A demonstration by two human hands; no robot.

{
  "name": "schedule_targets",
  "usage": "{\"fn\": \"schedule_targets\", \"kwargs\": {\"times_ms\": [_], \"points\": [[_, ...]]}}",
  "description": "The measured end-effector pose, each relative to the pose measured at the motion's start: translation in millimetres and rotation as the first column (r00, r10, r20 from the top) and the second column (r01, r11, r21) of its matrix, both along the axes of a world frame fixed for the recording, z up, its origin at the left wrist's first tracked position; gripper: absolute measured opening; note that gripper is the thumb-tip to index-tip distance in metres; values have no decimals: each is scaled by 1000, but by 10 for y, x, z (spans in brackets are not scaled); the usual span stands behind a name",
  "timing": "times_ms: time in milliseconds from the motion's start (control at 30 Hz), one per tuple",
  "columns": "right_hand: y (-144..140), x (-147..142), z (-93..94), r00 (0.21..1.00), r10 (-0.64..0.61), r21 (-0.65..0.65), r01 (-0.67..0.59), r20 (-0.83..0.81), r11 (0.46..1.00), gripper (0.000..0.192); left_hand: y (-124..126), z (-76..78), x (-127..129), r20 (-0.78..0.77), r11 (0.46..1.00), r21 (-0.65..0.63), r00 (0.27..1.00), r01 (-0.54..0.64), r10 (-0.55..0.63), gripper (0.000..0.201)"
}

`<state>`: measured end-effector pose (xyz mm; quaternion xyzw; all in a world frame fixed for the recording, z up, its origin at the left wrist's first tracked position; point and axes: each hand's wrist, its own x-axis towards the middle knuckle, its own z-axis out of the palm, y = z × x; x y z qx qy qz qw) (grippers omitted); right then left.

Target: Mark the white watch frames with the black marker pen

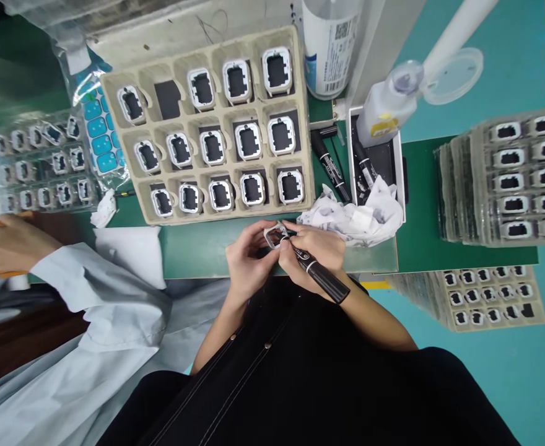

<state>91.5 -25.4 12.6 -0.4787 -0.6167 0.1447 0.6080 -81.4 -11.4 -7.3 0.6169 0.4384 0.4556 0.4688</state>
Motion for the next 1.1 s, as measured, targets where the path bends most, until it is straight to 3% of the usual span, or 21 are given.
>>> {"fn": "schedule_targets", "kwargs": {"times_ms": [300, 933, 1100], "points": [[5, -4, 25, 1000, -7, -15, 7, 25, 1000, 25, -27, -32, -29, -113, 999, -39, 994, -11, 6, 44], [11, 20, -2, 990, -28, -71, 38, 142, 997, 18, -29, -80, -82, -147, 999, -44, 989, 7, -14, 41], [-15, 45, -1, 998, 5, -105, 1, 56, 994, 19, 5, -50, -62, -148, 997, -83, 989, 0, -12, 39]]}}
